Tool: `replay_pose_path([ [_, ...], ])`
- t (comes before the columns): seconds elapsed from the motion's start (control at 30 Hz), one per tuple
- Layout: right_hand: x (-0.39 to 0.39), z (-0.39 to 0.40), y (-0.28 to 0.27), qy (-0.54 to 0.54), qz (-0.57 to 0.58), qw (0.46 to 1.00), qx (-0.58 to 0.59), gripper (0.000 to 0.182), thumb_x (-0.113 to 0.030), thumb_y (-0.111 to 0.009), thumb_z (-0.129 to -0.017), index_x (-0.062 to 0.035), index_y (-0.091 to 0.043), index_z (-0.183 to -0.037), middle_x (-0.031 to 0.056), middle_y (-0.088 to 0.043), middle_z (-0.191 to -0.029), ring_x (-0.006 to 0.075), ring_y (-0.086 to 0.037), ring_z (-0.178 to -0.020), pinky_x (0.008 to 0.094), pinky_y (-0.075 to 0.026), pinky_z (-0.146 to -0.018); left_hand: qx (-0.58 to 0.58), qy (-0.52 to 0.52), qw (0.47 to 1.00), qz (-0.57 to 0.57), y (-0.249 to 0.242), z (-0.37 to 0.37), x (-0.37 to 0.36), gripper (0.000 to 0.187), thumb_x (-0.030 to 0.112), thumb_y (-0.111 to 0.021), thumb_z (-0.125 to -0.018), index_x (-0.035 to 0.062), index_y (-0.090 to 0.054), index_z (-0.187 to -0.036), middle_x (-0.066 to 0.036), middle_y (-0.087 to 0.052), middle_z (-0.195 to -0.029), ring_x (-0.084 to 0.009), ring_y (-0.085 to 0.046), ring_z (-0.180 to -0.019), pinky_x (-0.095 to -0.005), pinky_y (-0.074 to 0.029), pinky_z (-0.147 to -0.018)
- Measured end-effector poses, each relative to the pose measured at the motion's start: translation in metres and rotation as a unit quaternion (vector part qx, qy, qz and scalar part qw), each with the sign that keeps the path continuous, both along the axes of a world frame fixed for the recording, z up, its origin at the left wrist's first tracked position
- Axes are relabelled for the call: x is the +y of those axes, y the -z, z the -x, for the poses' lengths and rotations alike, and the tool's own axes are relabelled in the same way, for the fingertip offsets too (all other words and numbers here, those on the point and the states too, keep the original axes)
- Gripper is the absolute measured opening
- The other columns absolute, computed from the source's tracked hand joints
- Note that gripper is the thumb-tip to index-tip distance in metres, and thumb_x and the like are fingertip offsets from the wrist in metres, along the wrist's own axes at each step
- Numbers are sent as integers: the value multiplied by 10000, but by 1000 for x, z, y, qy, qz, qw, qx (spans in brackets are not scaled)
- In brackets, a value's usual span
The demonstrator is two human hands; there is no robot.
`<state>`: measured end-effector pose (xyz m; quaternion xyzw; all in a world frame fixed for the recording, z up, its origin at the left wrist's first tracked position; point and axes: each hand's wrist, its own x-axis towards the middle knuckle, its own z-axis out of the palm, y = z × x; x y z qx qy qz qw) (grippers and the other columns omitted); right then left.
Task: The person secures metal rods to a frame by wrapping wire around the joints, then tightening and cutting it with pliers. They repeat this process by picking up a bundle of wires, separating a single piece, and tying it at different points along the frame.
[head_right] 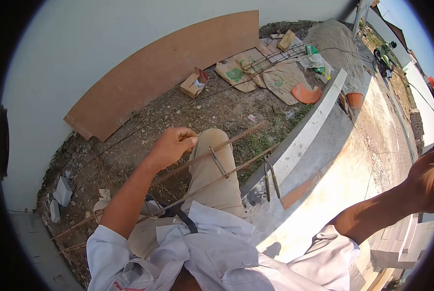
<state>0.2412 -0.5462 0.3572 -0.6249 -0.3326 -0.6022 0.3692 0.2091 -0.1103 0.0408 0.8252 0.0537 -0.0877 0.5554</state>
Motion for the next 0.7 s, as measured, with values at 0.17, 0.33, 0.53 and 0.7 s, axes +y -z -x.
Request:
replay_pose_path([
  [0.17, 6, -14, 7, -87, 39, 983, 159, 169, -111, -699, -1041, 5, -715, -919, 247, -713, -1294, 106, -455, -580, 270, -437, -515, 151, 41, 988, 10, 13, -7, -22, 268, 220, -701, -1012, -45, -738, -1016, -101, -737, -802, -153, -666, -638, -323, -541, -604],
  [0.33, 79, 5, 138, -53, 54, 877, 475, 145, -110, -712, -1029, -7, -714, -1130, -50, -585, -762, 34, -436, -657, 220, -312, -576, 218, -15, 957, 191, 31, -14, -24, 241, 216, -727, -1005, -22, -721, -965, -85, -701, -711, -106, -600, -511, -269, -471, -426],
  [0.53, 137, 55, 249, -45, 218, 795, 565, 45, -67, -715, -914, -44, -681, -894, 140, -661, -659, 320, -627, -536, 417, -455, -507, 250, -27, 941, 227, 21, -18, -12, 230, 219, -778, -970, 16, -698, -895, -71, -692, -695, -90, -579, -492, -253, -413, -405],
  [0.7, 157, 70, 269, 3, 266, 792, 550, 97, -107, -692, -893, -67, -623, -838, 133, -661, -679, 352, -673, -609, 475, -494, -535, 240, -53, 949, 199, 21, -17, -17, 238, 227, -783, -967, 26, -686, -883, -69, -697, -728, -97, -590, -510, -253, -384, -400],
])
